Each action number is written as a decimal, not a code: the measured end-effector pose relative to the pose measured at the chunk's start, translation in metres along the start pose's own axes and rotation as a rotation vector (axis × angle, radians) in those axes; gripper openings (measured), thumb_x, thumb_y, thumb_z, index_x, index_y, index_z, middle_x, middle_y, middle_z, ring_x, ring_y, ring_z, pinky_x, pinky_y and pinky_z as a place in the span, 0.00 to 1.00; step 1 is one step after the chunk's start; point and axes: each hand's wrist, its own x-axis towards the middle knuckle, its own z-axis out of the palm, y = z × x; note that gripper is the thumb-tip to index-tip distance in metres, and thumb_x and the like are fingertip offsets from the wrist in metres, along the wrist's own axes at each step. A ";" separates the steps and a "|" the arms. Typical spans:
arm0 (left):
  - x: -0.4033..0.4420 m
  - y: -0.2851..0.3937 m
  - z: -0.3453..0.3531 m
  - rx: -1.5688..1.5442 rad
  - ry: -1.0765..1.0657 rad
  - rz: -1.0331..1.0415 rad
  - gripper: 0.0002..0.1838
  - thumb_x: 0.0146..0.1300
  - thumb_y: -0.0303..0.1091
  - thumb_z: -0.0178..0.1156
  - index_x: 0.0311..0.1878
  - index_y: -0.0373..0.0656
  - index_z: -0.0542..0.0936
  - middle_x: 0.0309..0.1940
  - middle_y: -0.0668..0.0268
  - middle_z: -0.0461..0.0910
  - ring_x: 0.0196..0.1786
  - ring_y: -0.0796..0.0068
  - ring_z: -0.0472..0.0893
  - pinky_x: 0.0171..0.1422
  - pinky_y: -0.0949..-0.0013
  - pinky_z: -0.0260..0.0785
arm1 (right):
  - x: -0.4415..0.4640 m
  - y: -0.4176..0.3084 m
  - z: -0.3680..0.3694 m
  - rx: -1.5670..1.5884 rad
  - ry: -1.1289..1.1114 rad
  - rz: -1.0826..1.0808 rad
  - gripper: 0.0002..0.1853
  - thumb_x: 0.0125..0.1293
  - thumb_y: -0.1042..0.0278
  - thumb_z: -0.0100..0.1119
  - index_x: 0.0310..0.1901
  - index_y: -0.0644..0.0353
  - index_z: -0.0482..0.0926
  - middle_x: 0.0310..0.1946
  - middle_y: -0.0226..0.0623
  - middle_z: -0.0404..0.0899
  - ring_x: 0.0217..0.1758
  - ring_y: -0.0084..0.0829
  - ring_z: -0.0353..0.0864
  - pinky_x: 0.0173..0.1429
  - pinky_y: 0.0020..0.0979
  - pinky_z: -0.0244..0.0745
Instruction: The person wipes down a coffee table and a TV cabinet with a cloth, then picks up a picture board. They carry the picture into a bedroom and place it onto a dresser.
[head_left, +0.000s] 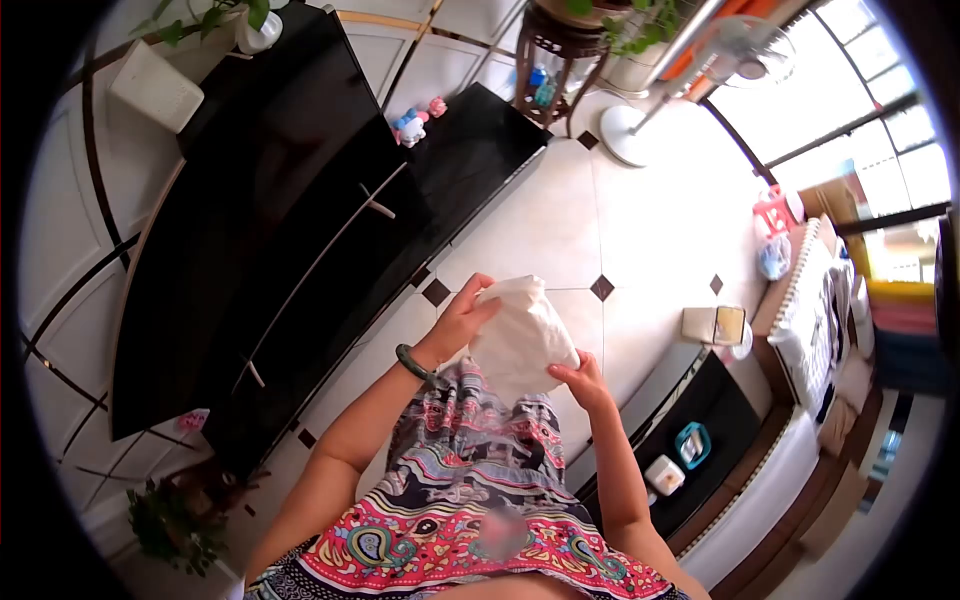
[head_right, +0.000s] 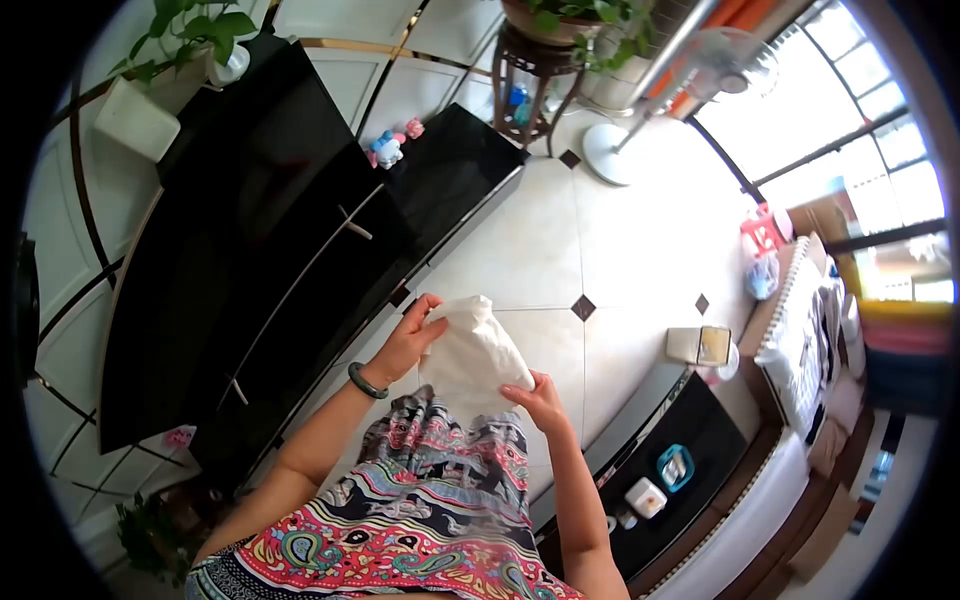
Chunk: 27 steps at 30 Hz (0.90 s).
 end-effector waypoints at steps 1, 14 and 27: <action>0.025 -0.024 -0.019 0.014 0.084 -0.019 0.15 0.72 0.33 0.55 0.58 0.49 0.66 0.42 0.71 0.76 0.40 0.88 0.74 0.36 0.78 0.66 | 0.019 -0.015 -0.009 0.027 -0.027 0.032 0.19 0.56 0.68 0.73 0.47 0.67 0.81 0.38 0.31 0.84 0.41 0.23 0.80 0.50 0.28 0.76; 0.130 -0.097 -0.140 -0.055 0.588 -0.417 0.14 0.76 0.38 0.49 0.59 0.47 0.73 0.53 0.69 0.80 0.53 0.77 0.81 0.53 0.72 0.71 | 0.424 -0.088 -0.164 -1.005 0.212 0.033 0.25 0.61 0.77 0.54 0.61 0.57 0.66 0.39 0.56 0.82 0.43 0.50 0.84 0.43 0.44 0.78; 0.381 -0.080 -0.278 0.199 0.726 -0.306 0.11 0.71 0.26 0.54 0.55 0.38 0.77 0.49 0.64 0.81 0.50 0.74 0.80 0.51 0.73 0.72 | 0.768 -0.070 -0.101 -1.161 0.302 -0.626 0.36 0.63 0.69 0.61 0.72 0.52 0.60 0.75 0.55 0.48 0.77 0.59 0.48 0.74 0.57 0.49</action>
